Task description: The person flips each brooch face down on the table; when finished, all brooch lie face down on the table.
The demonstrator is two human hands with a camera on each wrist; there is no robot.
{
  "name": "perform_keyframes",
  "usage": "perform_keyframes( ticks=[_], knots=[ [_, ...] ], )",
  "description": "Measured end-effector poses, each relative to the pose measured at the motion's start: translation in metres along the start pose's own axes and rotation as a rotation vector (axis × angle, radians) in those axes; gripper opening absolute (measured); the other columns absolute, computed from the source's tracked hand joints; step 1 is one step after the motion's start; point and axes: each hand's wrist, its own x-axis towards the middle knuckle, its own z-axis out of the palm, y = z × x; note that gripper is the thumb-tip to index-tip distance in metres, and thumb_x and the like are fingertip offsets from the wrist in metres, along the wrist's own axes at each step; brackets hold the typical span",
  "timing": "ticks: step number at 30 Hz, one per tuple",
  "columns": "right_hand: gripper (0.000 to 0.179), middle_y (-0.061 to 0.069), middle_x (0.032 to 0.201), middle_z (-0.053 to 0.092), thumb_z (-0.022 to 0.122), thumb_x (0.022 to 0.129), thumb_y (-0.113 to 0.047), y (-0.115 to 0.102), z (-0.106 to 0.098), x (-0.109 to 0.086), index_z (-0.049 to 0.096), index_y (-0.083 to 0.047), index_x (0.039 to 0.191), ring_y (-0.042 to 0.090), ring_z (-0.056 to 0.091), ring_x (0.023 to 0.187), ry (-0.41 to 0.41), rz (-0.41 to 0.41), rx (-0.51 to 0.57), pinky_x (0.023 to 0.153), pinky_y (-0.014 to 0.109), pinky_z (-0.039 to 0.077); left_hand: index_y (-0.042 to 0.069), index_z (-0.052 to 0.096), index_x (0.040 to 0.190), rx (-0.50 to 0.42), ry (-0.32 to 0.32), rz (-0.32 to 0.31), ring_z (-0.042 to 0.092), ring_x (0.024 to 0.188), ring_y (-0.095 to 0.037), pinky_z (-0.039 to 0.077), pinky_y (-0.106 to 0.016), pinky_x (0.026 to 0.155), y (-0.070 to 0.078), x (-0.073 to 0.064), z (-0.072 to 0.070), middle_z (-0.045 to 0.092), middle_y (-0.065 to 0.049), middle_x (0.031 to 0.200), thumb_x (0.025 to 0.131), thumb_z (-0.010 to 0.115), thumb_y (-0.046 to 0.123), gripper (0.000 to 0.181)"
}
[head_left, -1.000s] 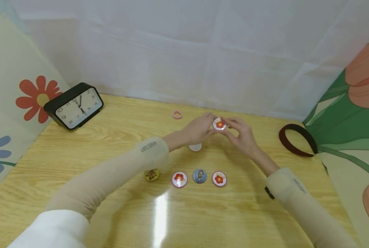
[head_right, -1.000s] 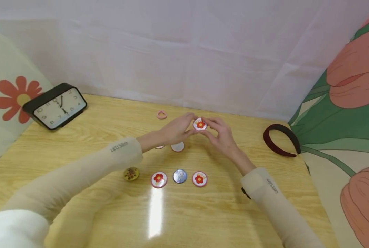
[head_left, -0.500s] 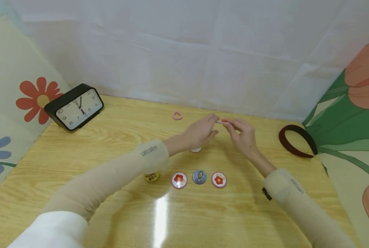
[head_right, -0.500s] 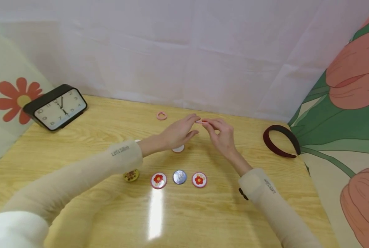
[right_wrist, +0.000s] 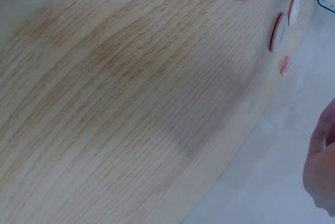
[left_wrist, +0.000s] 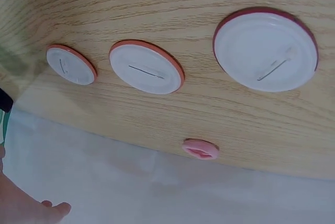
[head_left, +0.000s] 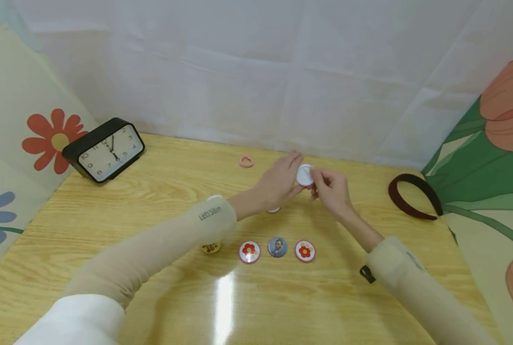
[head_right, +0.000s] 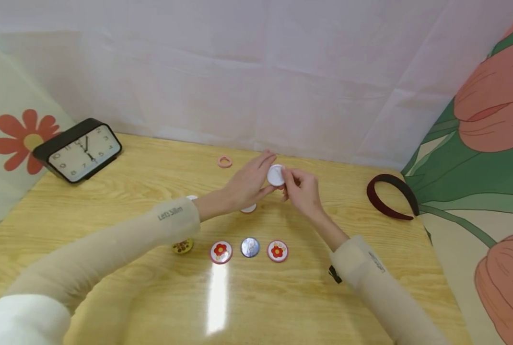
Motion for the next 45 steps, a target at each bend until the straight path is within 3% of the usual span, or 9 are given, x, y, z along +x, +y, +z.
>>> perform_keyframes(
  ticks=[4, 9, 19, 23, 28, 32, 36, 40, 45],
  knots=[
    [0.037, 0.021, 0.071, 0.059, 0.052, 0.102, -0.018, -0.005, 0.005, -0.003, 0.064, 0.016, 0.095, 0.01, 0.056, 0.05, -0.004, 0.067, 0.014, 0.047, 0.025, 0.056, -0.009, 0.041, 0.14, -0.033, 0.013, -0.008, 0.038, 0.136, -0.036, 0.031, -0.041, 0.115, -0.003, -0.004, -0.001, 0.043, -0.024, 0.143, 0.088, 0.072, 0.033, 0.074],
    [0.038, 0.006, 0.068, 0.056, 0.051, 0.103, -0.02, 0.001, 0.006, -0.003, 0.064, 0.016, 0.098, 0.01, 0.054, 0.049, 0.01, 0.108, 0.035, 0.047, 0.022, 0.054, -0.007, 0.048, 0.134, -0.076, 0.055, 0.044, 0.044, 0.132, -0.036, 0.035, -0.041, 0.113, -0.006, -0.008, 0.002, 0.051, -0.022, 0.137, 0.087, 0.073, 0.032, 0.066],
    [0.037, 0.002, 0.069, 0.057, 0.05, 0.103, -0.018, 0.006, -0.001, -0.003, 0.061, 0.017, 0.102, 0.008, 0.054, 0.053, -0.001, 0.145, 0.037, 0.05, 0.021, 0.054, -0.004, 0.053, 0.132, -0.136, 0.065, 0.069, 0.047, 0.131, -0.032, 0.039, -0.039, 0.11, -0.006, -0.009, 0.004, 0.055, -0.018, 0.135, 0.09, 0.072, 0.032, 0.058],
    [0.028, 0.011, 0.071, 0.06, 0.054, 0.1, -0.011, 0.01, -0.008, -0.004, 0.059, 0.011, 0.119, 0.009, 0.054, 0.051, -0.03, 0.027, 0.002, 0.047, 0.027, 0.055, -0.003, 0.055, 0.129, -0.109, 0.076, 0.091, 0.049, 0.128, -0.034, 0.041, -0.041, 0.108, -0.004, -0.009, 0.006, 0.057, -0.019, 0.132, 0.093, 0.068, 0.033, 0.053],
    [0.038, 0.026, 0.082, 0.063, 0.062, 0.09, 0.01, 0.019, -0.02, -0.002, 0.055, 0.013, 0.127, 0.017, 0.06, 0.058, -0.134, -0.162, -0.059, 0.047, 0.032, 0.056, -0.003, 0.056, 0.126, -0.102, 0.036, 0.06, 0.056, 0.119, -0.033, 0.048, -0.04, 0.102, -0.003, -0.005, 0.006, 0.059, -0.018, 0.128, 0.093, 0.067, 0.032, 0.049],
    [0.048, 0.028, 0.087, 0.064, 0.067, 0.082, 0.017, 0.021, -0.025, -0.004, 0.053, 0.016, 0.127, 0.015, 0.062, 0.068, -0.209, -0.157, -0.07, 0.054, 0.031, 0.059, -0.003, 0.056, 0.128, -0.103, -0.076, 0.024, 0.057, 0.117, -0.031, 0.048, -0.038, 0.101, -0.003, -0.004, 0.006, 0.06, -0.017, 0.128, 0.094, 0.066, 0.032, 0.05],
    [0.05, 0.026, 0.089, 0.065, 0.07, 0.081, 0.014, 0.02, -0.027, -0.006, 0.054, 0.013, 0.129, 0.015, 0.062, 0.073, -0.228, -0.121, -0.102, 0.062, 0.034, 0.061, -0.003, 0.057, 0.129, -0.134, -0.149, 0.021, 0.057, 0.116, -0.03, 0.047, -0.037, 0.102, -0.002, -0.004, 0.005, 0.061, -0.016, 0.124, 0.095, 0.064, 0.029, 0.047],
    [0.048, 0.019, 0.091, 0.068, 0.075, 0.081, 0.007, 0.023, -0.031, -0.009, 0.06, 0.007, 0.126, 0.021, 0.063, 0.077, -0.219, -0.166, -0.255, 0.063, 0.028, 0.06, -0.003, 0.058, 0.127, -0.142, -0.197, 0.015, 0.059, 0.113, -0.03, 0.049, -0.037, 0.1, 0.001, -0.002, 0.006, 0.062, -0.016, 0.123, 0.094, 0.066, 0.027, 0.046],
    [0.044, 0.018, 0.099, 0.064, 0.077, 0.08, 0.004, 0.033, -0.037, -0.012, 0.061, 0.006, 0.121, 0.03, 0.064, 0.082, -0.24, -0.33, -0.479, 0.061, 0.028, 0.059, -0.003, 0.058, 0.127, -0.167, -0.259, -0.001, 0.058, 0.115, -0.028, 0.049, -0.034, 0.1, 0.004, 0.001, 0.016, 0.06, -0.018, 0.125, 0.092, 0.068, 0.028, 0.048]
  ],
)
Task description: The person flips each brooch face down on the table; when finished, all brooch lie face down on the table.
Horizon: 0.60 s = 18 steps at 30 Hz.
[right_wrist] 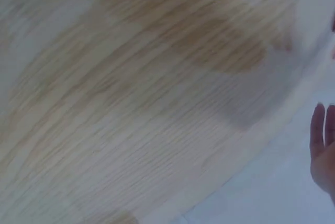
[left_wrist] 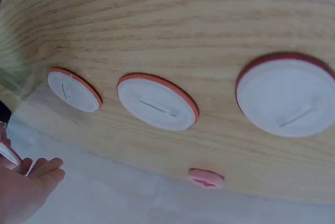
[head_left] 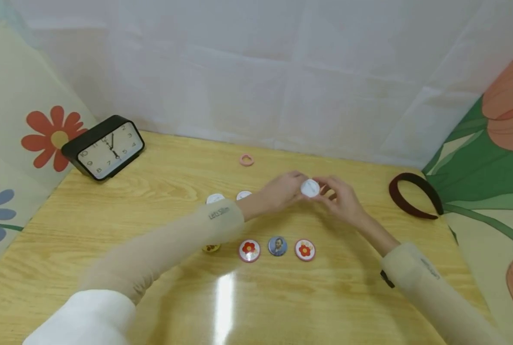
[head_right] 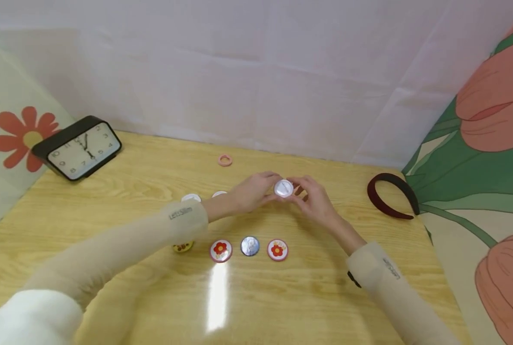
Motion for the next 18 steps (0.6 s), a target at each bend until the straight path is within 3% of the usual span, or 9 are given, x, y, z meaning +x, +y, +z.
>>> perform_keyframes(
  ticks=[4, 9, 12, 18],
  knots=[
    [0.041, 0.018, 0.109, 0.058, 0.074, 0.084, 0.0, 0.008, 0.0, -0.009, 0.059, 0.005, 0.121, 0.031, 0.062, 0.093, -0.065, -0.039, -0.073, 0.073, 0.038, 0.059, 0.001, 0.062, 0.122, 0.019, -0.057, -0.027, 0.056, 0.114, -0.026, 0.048, -0.033, 0.098, 0.002, 0.007, 0.012, 0.062, -0.016, 0.123, 0.091, 0.069, 0.033, 0.046],
    [0.04, 0.019, 0.118, 0.055, 0.074, 0.085, -0.006, 0.016, 0.005, -0.019, 0.059, 0.006, 0.121, 0.034, 0.055, 0.109, -0.113, -0.033, -0.135, 0.096, 0.05, 0.048, 0.001, 0.067, 0.112, 0.123, -0.114, -0.002, 0.055, 0.109, -0.027, 0.047, -0.037, 0.096, 0.005, 0.01, 0.024, 0.063, -0.016, 0.118, 0.089, 0.071, 0.037, 0.043],
    [0.042, 0.024, 0.124, 0.053, 0.076, 0.084, -0.01, 0.021, 0.009, -0.023, 0.06, 0.007, 0.119, 0.038, 0.052, 0.115, -0.124, -0.057, -0.168, 0.101, 0.054, 0.043, 0.001, 0.067, 0.111, 0.184, -0.15, 0.0, 0.055, 0.106, -0.025, 0.047, -0.036, 0.094, 0.006, 0.009, 0.032, 0.063, -0.014, 0.117, 0.089, 0.07, 0.04, 0.045],
    [0.041, 0.028, 0.127, 0.053, 0.077, 0.082, -0.01, 0.025, 0.013, -0.029, 0.063, 0.006, 0.117, 0.043, 0.047, 0.119, -0.133, -0.087, -0.208, 0.103, 0.058, 0.037, 0.001, 0.063, 0.118, 0.243, -0.158, 0.011, 0.053, 0.111, -0.026, 0.047, -0.038, 0.098, 0.009, 0.003, 0.038, 0.06, -0.014, 0.119, 0.09, 0.068, 0.044, 0.052]
  ],
)
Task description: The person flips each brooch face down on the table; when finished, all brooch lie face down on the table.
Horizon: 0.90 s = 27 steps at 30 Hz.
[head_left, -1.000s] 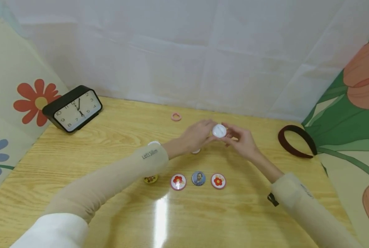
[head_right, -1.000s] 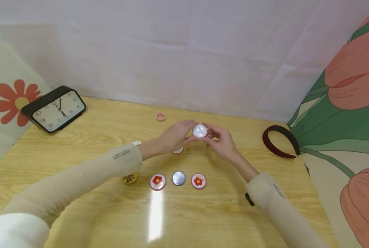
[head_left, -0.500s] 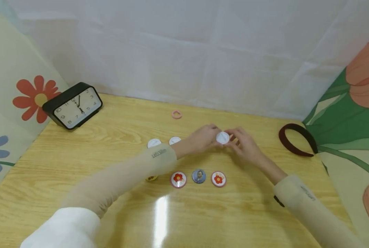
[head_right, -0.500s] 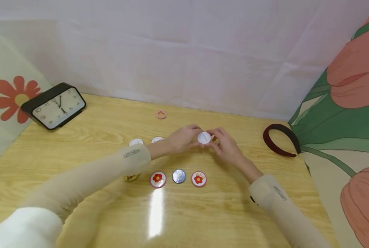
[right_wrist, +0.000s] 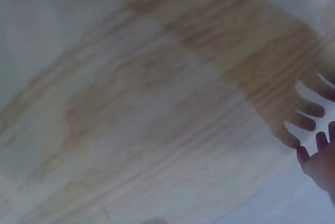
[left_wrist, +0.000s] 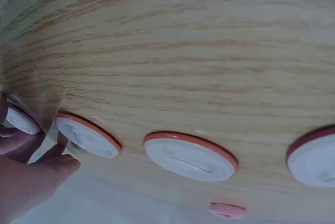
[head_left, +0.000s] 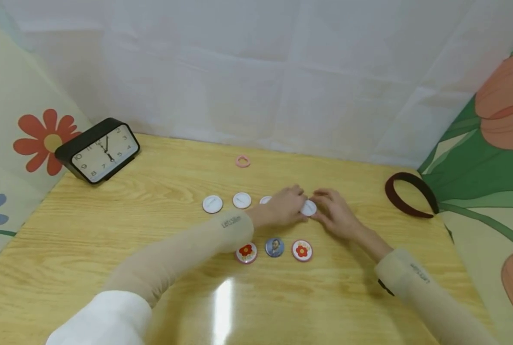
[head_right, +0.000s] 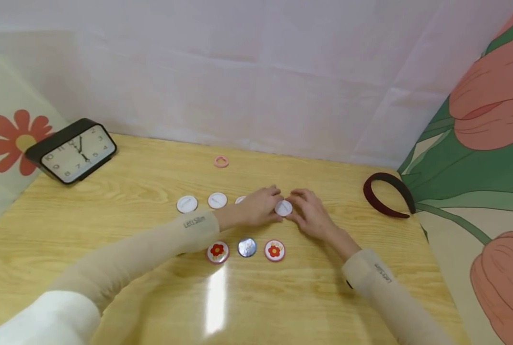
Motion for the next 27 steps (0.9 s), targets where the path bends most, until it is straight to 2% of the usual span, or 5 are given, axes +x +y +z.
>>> perform_keyframes(
  ticks=[6, 12, 16, 22, 27],
  knots=[
    [0.044, 0.026, 0.129, 0.054, 0.073, 0.086, -0.013, -0.003, -0.005, 0.004, 0.061, 0.006, 0.124, 0.042, 0.047, 0.121, -0.07, 0.039, -0.014, 0.104, 0.056, 0.038, -0.003, 0.043, 0.141, -0.068, -0.042, -0.051, 0.033, 0.139, -0.036, 0.026, -0.05, 0.116, -0.005, -0.022, -0.011, 0.042, -0.022, 0.145, 0.095, 0.06, 0.045, 0.069],
    [0.044, 0.024, 0.127, 0.056, 0.071, 0.085, -0.013, -0.018, -0.009, 0.005, 0.061, 0.008, 0.122, 0.04, 0.048, 0.121, -0.04, 0.106, -0.004, 0.105, 0.054, 0.039, -0.007, 0.039, 0.142, -0.166, 0.053, -0.069, 0.03, 0.139, -0.041, 0.025, -0.051, 0.116, -0.016, -0.08, -0.028, 0.039, -0.026, 0.146, 0.095, 0.063, 0.039, 0.07],
    [0.038, 0.023, 0.117, 0.063, 0.073, 0.084, -0.014, -0.055, -0.008, 0.017, 0.064, 0.007, 0.115, 0.039, 0.054, 0.115, 0.032, 0.077, -0.016, 0.102, 0.052, 0.044, -0.007, 0.045, 0.138, -0.217, 0.158, -0.102, 0.039, 0.134, -0.043, 0.033, -0.052, 0.112, -0.022, -0.127, -0.039, 0.046, -0.026, 0.141, 0.092, 0.067, 0.035, 0.066],
    [0.052, 0.021, 0.129, 0.059, 0.066, 0.091, -0.037, -0.128, 0.014, 0.038, 0.06, 0.002, 0.126, 0.038, 0.05, 0.127, -0.071, 0.068, -0.103, 0.107, 0.05, 0.041, -0.008, 0.045, 0.137, -0.194, 0.248, -0.171, 0.041, 0.132, -0.044, 0.035, -0.056, 0.109, -0.03, -0.192, -0.044, 0.047, -0.027, 0.14, 0.089, 0.071, 0.038, 0.072],
    [0.068, 0.016, 0.134, 0.058, 0.063, 0.089, -0.053, -0.173, 0.038, 0.049, 0.059, 0.001, 0.129, 0.032, 0.047, 0.132, -0.123, -0.004, -0.177, 0.107, 0.043, 0.042, -0.006, 0.039, 0.142, -0.2, 0.247, -0.234, 0.037, 0.135, -0.043, 0.03, -0.059, 0.11, -0.032, -0.231, -0.042, 0.042, -0.026, 0.144, 0.085, 0.073, 0.044, 0.083]
  ],
)
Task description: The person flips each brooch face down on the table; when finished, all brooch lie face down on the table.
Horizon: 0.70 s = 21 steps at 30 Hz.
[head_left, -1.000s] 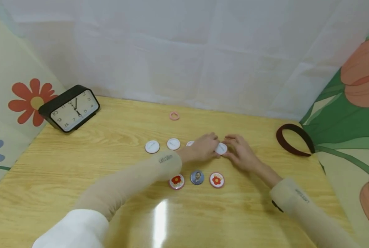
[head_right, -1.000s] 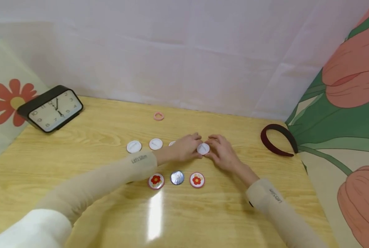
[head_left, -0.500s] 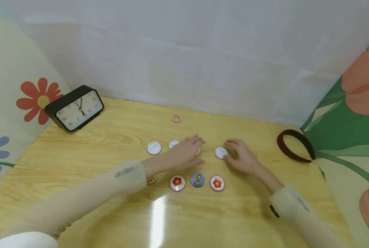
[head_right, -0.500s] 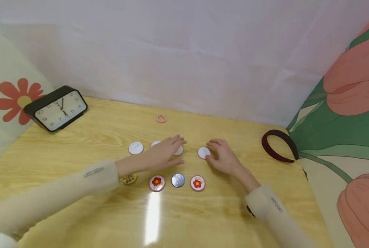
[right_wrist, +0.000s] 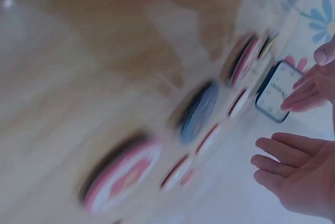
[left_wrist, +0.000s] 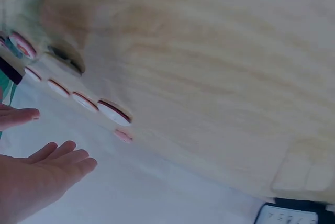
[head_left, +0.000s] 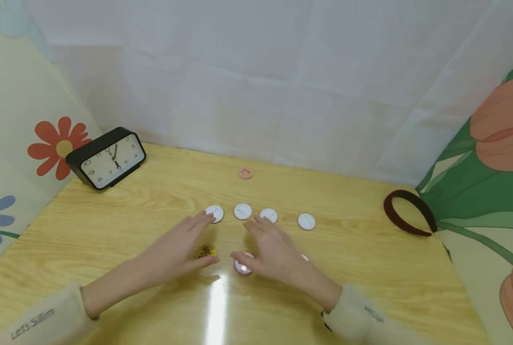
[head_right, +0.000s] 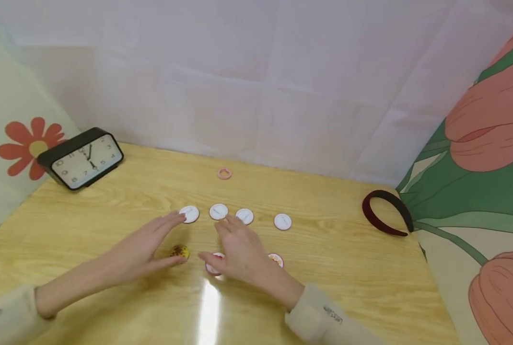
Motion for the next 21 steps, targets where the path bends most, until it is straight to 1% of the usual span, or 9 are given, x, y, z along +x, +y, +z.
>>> perform_keyframes(
  ticks=[3, 5, 7, 10, 14, 18, 21],
  knots=[
    [0.075, 0.014, 0.135, 0.057, 0.06, 0.088, -0.06, -0.018, 0.01, 0.004, 0.058, 0.001, 0.13, 0.03, 0.045, 0.134, -0.034, -0.024, -0.034, 0.109, 0.04, 0.041, -0.004, 0.037, 0.144, -0.006, -0.005, -0.027, 0.035, 0.137, -0.042, 0.028, -0.06, 0.111, -0.005, -0.018, 0.002, 0.041, -0.023, 0.147, 0.083, 0.073, 0.05, 0.089],
    [0.078, 0.014, 0.137, 0.056, 0.059, 0.087, -0.063, -0.025, 0.016, 0.006, 0.057, 0.001, 0.132, 0.029, 0.043, 0.135, -0.063, -0.021, -0.05, 0.111, 0.038, 0.037, -0.002, 0.036, 0.145, -0.012, -0.007, -0.035, 0.033, 0.138, -0.041, 0.027, -0.061, 0.111, -0.01, -0.026, 0.005, 0.04, -0.021, 0.148, 0.081, 0.074, 0.053, 0.093],
    [0.081, 0.015, 0.138, 0.054, 0.059, 0.086, -0.064, -0.029, 0.023, 0.008, 0.055, 0.002, 0.134, 0.029, 0.042, 0.135, -0.092, -0.018, -0.063, 0.113, 0.036, 0.033, -0.003, 0.036, 0.146, -0.003, -0.013, -0.034, 0.032, 0.138, -0.041, 0.027, -0.06, 0.111, -0.016, -0.031, 0.008, 0.039, -0.021, 0.149, 0.079, 0.074, 0.056, 0.097],
    [0.085, 0.016, 0.142, 0.051, 0.058, 0.086, -0.066, -0.032, 0.031, 0.01, 0.052, 0.002, 0.137, 0.029, 0.04, 0.137, -0.134, -0.003, -0.065, 0.115, 0.034, 0.029, -0.004, 0.035, 0.146, -0.007, -0.032, -0.039, 0.031, 0.139, -0.041, 0.027, -0.061, 0.111, -0.023, -0.036, 0.011, 0.037, -0.023, 0.15, 0.079, 0.073, 0.057, 0.099],
    [0.087, 0.015, 0.145, 0.047, 0.057, 0.086, -0.067, -0.036, 0.038, 0.012, 0.048, 0.001, 0.14, 0.028, 0.037, 0.139, -0.175, 0.022, -0.076, 0.115, 0.034, 0.028, -0.006, 0.036, 0.145, -0.007, -0.036, -0.055, 0.032, 0.138, -0.043, 0.027, -0.061, 0.111, -0.03, -0.04, 0.015, 0.037, -0.025, 0.149, 0.082, 0.072, 0.054, 0.094],
    [0.085, 0.015, 0.145, 0.047, 0.058, 0.086, -0.066, -0.037, 0.041, 0.012, 0.049, 0.0, 0.139, 0.028, 0.039, 0.138, -0.18, 0.031, -0.08, 0.115, 0.034, 0.029, -0.009, 0.042, 0.14, 0.006, -0.021, -0.055, 0.035, 0.136, -0.044, 0.029, -0.062, 0.109, -0.034, -0.044, 0.02, 0.039, -0.027, 0.146, 0.083, 0.074, 0.048, 0.087],
    [0.082, 0.015, 0.143, 0.05, 0.06, 0.086, -0.064, -0.037, 0.042, 0.012, 0.052, 0.0, 0.137, 0.028, 0.041, 0.136, -0.184, 0.026, -0.069, 0.113, 0.034, 0.033, -0.009, 0.046, 0.137, 0.012, -0.022, -0.053, 0.036, 0.135, -0.044, 0.03, -0.062, 0.109, -0.035, -0.046, 0.023, 0.041, -0.028, 0.145, 0.084, 0.073, 0.046, 0.081]
  ],
)
